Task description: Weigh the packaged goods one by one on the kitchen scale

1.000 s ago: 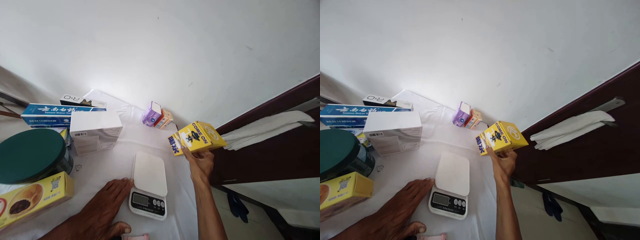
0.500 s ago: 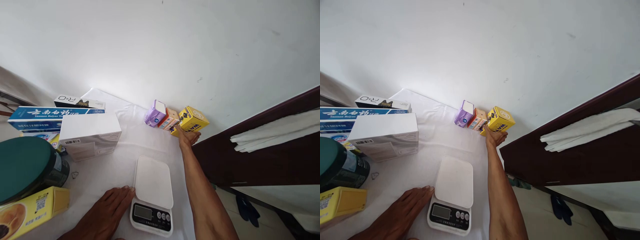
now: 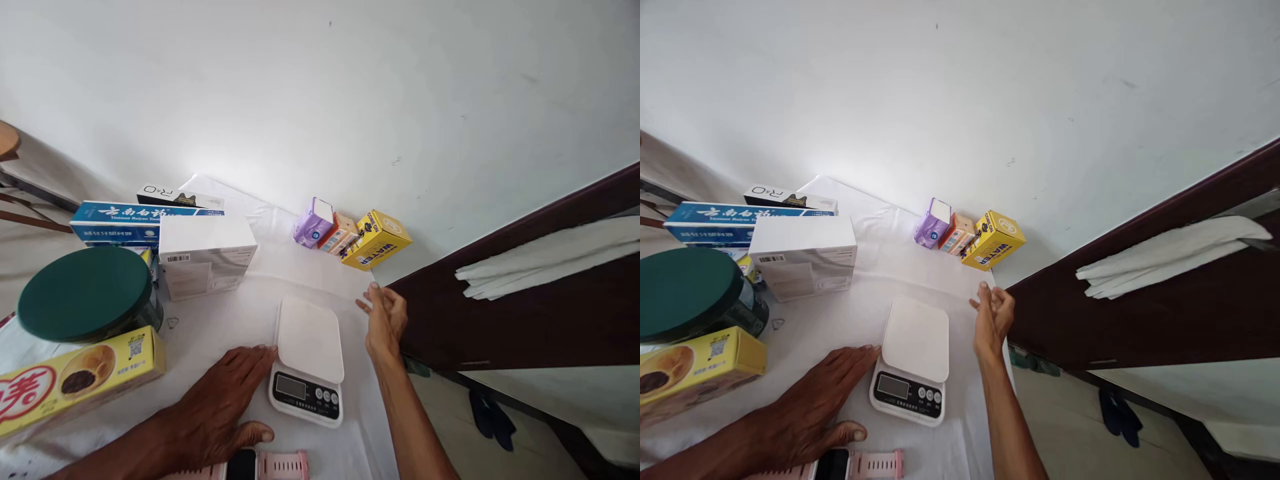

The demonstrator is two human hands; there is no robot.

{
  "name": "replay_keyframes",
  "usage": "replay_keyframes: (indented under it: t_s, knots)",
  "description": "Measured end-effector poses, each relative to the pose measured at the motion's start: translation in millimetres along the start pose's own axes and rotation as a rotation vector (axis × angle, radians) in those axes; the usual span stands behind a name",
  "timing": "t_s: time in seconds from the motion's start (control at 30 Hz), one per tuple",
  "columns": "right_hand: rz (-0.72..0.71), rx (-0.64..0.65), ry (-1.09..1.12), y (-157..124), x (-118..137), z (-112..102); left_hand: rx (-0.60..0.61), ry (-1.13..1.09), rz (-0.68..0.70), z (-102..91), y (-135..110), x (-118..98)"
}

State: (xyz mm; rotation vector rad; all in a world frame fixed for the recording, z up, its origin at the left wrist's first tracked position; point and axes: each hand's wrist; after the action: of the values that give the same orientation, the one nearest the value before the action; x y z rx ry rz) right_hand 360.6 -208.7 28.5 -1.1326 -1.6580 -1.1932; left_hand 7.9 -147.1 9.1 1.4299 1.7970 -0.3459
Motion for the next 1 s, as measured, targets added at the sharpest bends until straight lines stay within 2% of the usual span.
replay_keyframes:
  t_s: [0.1,0.2,0.27,0.4,0.57,0.7,0.8,0.93,1.0]
  knots:
    - [0.113,0.061,0.116,-67,2,-25,-0.011,-0.003,0.008,-2.7,1,-2]
    - [0.224,0.127,0.246,-112,6,-36,-0.026,-0.020,0.023,-5.5,2,-5]
    - [0.271,0.151,0.332,-125,9,-37,-0.050,-0.037,0.032,-8.1,2,-7]
    - [0.271,0.162,0.373,-136,13,-30,-0.087,-0.032,0.021,-18.3,-4,-14]
    - [0.261,0.211,0.388,-157,15,-16,-0.124,0.020,-0.013,-35.7,-25,-23]
    - [0.156,0.255,0.284,-171,13,-5,-0.140,0.070,-0.072,-43.3,-41,-28]
    - [0.064,0.266,0.197,-169,24,-4,-0.139,0.069,-0.117,-46.3,-46,-26]
    - [-0.182,0.209,0.118,-167,68,-13,-0.146,0.054,-0.121,-48.4,-45,-17]
    - [-0.307,0.322,0.099,-177,97,-14,-0.153,0.058,-0.092,-43.9,-38,-13]
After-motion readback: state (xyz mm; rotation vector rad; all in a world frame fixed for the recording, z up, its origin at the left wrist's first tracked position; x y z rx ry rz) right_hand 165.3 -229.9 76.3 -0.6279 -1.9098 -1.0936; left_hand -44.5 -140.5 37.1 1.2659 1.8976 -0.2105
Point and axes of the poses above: each hand's wrist, its own y-axis towards the middle knuckle, its own z-axis out of the palm, x = y × z, and after that the axes turned 10 degrees about -x, right-handed
